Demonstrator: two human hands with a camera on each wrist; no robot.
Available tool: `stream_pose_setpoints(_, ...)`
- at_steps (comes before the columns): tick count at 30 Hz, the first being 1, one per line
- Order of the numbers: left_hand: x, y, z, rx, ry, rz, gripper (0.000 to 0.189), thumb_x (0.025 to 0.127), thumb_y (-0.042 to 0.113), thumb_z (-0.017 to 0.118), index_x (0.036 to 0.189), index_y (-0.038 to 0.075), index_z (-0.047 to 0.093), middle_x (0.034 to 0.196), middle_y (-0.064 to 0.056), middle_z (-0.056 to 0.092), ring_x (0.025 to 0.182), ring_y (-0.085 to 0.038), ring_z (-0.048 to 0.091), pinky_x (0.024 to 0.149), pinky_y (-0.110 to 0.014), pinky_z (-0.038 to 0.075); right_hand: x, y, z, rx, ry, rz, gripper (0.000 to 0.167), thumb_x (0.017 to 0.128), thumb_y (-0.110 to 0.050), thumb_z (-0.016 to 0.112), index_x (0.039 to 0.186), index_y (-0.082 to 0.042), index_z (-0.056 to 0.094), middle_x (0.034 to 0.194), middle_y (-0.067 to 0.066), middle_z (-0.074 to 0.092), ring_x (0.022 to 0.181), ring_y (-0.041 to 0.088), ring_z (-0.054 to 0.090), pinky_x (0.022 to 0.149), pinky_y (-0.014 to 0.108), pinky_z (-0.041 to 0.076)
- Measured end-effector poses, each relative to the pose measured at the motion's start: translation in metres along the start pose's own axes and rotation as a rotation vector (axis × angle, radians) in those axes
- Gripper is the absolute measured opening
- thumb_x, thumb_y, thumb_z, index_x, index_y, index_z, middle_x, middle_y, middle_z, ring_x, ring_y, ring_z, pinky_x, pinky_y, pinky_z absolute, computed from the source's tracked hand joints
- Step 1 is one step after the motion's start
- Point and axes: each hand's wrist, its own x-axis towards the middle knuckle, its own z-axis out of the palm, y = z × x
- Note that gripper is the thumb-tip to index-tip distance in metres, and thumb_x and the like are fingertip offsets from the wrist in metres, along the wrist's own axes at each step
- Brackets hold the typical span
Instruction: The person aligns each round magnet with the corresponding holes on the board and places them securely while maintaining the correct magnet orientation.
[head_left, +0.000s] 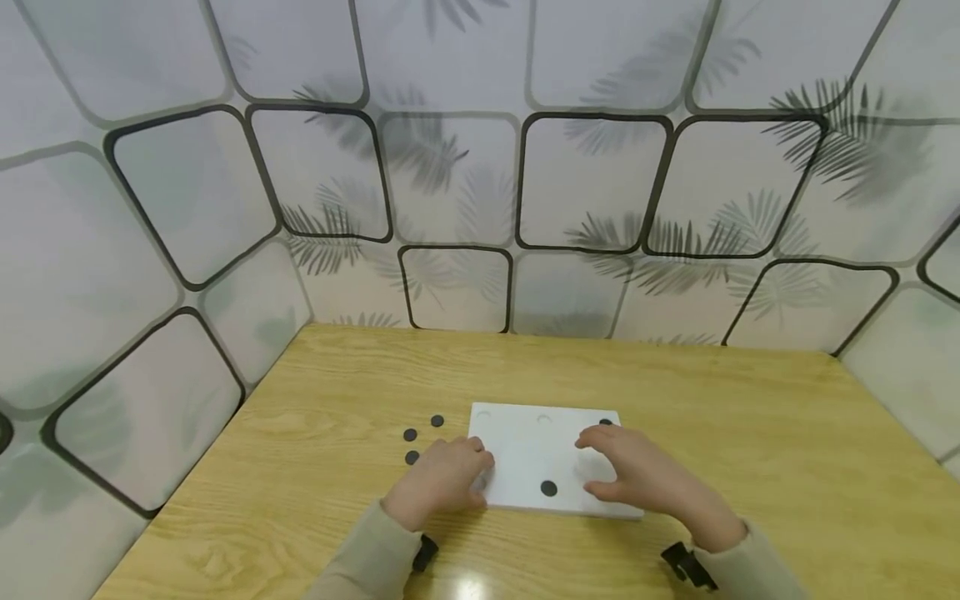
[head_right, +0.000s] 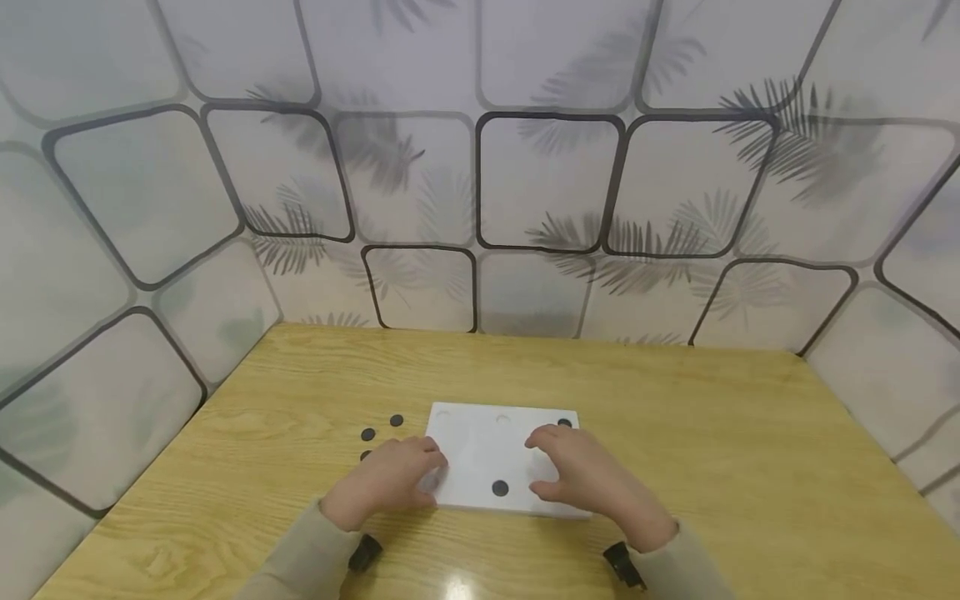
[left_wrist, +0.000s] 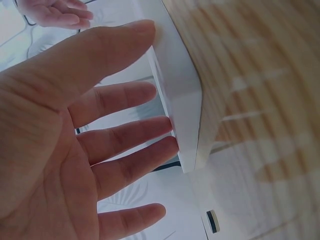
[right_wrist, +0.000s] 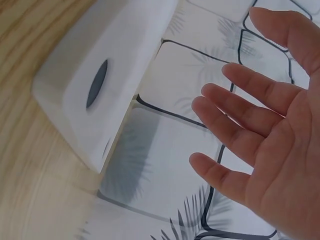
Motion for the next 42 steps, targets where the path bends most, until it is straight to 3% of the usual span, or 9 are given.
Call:
stream_pose_setpoints(10, 0.0, -0.001, 0.0, -0.014, -0.005, 0.01, 0.034, 0.069, 0.037, 0.073, 0.096, 0.018, 0.064, 0.082, 0.006, 0.052, 0.07, -0.01, 0.048, 0.057, -0.027, 0.04, -0.014, 0.007, -0.009, 0.067, -0.035, 0.128, 0.042, 0.075, -0.019, 0.069, 0.109, 0.001, 0.056, 0.111, 0.012, 0.054, 0.102, 0.03, 0.051, 0.079, 0.041, 0.043)
stream_pose_setpoints(16, 0.002, -0.002, 0.0, -0.008, -0.006, 0.009, 0.034, 0.069, 0.037, 0.073, 0.095, 0.017, 0.064, 0.081, 0.006, 0.052, 0.069, -0.01, 0.048, 0.056, -0.027, 0.04, -0.016, 0.011, -0.011, 0.066, -0.058, 0.147, 0.042, 0.074, -0.02, 0.07, 0.108, 0.002, 0.057, 0.112, 0.016, 0.054, 0.103, 0.034, 0.05, 0.08, 0.045, 0.042)
stream_pose_setpoints(25, 0.001, -0.002, 0.0, -0.002, 0.002, 0.011, 0.034, 0.069, 0.038, 0.074, 0.094, 0.018, 0.064, 0.082, 0.006, 0.052, 0.071, -0.01, 0.049, 0.057, -0.027, 0.041, -0.016, 0.016, -0.005, 0.108, -0.179, 0.21, 0.042, 0.073, -0.022, 0.071, 0.107, 0.0, 0.058, 0.121, 0.023, 0.047, 0.11, 0.039, 0.044, 0.086, 0.049, 0.037)
stream_pose_setpoints(42, 0.0, -0.001, -0.002, -0.01, -0.018, 0.004, 0.035, 0.069, 0.038, 0.073, 0.096, 0.018, 0.064, 0.081, 0.007, 0.051, 0.069, -0.009, 0.048, 0.056, -0.026, 0.04, -0.02, 0.015, 0.005, 0.172, -0.264, 0.322, 0.048, 0.068, -0.02, 0.075, 0.108, 0.001, 0.058, 0.123, 0.024, 0.045, 0.114, 0.041, 0.04, 0.093, 0.051, 0.03)
